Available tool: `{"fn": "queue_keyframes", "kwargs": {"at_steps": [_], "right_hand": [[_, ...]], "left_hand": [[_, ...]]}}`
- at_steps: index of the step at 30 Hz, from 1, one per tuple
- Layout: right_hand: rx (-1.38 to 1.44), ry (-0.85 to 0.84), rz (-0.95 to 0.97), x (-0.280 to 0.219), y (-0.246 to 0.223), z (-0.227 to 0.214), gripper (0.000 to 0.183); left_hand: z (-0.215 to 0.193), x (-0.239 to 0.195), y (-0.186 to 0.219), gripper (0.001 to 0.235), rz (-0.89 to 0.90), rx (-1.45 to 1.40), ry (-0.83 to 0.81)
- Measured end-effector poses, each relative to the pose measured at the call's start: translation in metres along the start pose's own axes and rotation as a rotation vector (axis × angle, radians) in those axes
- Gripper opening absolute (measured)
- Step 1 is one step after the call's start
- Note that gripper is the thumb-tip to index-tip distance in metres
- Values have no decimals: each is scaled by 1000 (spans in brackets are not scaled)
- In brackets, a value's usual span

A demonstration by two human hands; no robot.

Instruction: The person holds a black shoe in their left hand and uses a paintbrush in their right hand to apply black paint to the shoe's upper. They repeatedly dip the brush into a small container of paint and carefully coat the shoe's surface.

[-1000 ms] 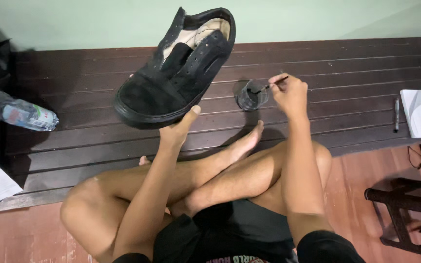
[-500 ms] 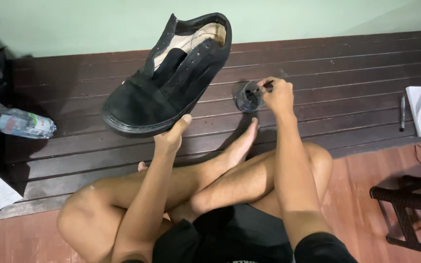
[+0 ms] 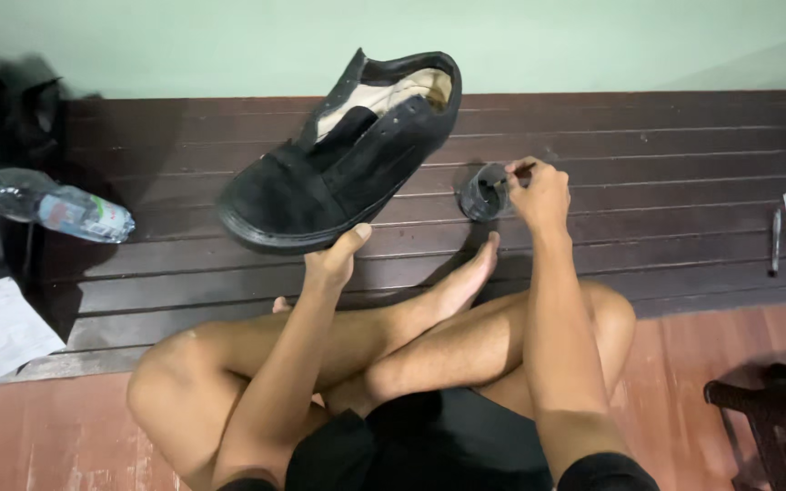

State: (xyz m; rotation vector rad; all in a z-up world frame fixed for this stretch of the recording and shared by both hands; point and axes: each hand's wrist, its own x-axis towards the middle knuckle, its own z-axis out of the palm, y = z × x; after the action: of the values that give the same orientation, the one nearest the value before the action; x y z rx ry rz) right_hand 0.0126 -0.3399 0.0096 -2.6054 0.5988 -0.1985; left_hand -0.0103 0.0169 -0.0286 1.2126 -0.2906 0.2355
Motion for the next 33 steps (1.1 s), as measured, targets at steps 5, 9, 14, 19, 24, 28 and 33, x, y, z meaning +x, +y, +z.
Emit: {"fn": "queue_keyframes", "kwargs": {"at_steps": [5,9,14,19,24,28,33], "right_hand": [[12,37,-20,-15,-3,-2,8],[-22,46,-31,-10,11,16,6],[197,385,-307,-26,4,-27,8],[1034,554,-324,-89,-55,-93,14],[1267,327,-508,-126,-58,-101,27],[1237,270,-558,-139,-69,-90,25],[1201,216,-508,-142,-78,-82,23]], "left_hand": [[7,1,46,63,1,35,8],[2,-9,22,74,-47,10,43],[-1,-26,26,82,-77,-20,97],[25,-33,60,83,-319,261,106],[19,-42,29,82,-119,237,-18],[24,-42,12,123,-1,235,19],[23,-46,8,86,-126,280,-90]]}}
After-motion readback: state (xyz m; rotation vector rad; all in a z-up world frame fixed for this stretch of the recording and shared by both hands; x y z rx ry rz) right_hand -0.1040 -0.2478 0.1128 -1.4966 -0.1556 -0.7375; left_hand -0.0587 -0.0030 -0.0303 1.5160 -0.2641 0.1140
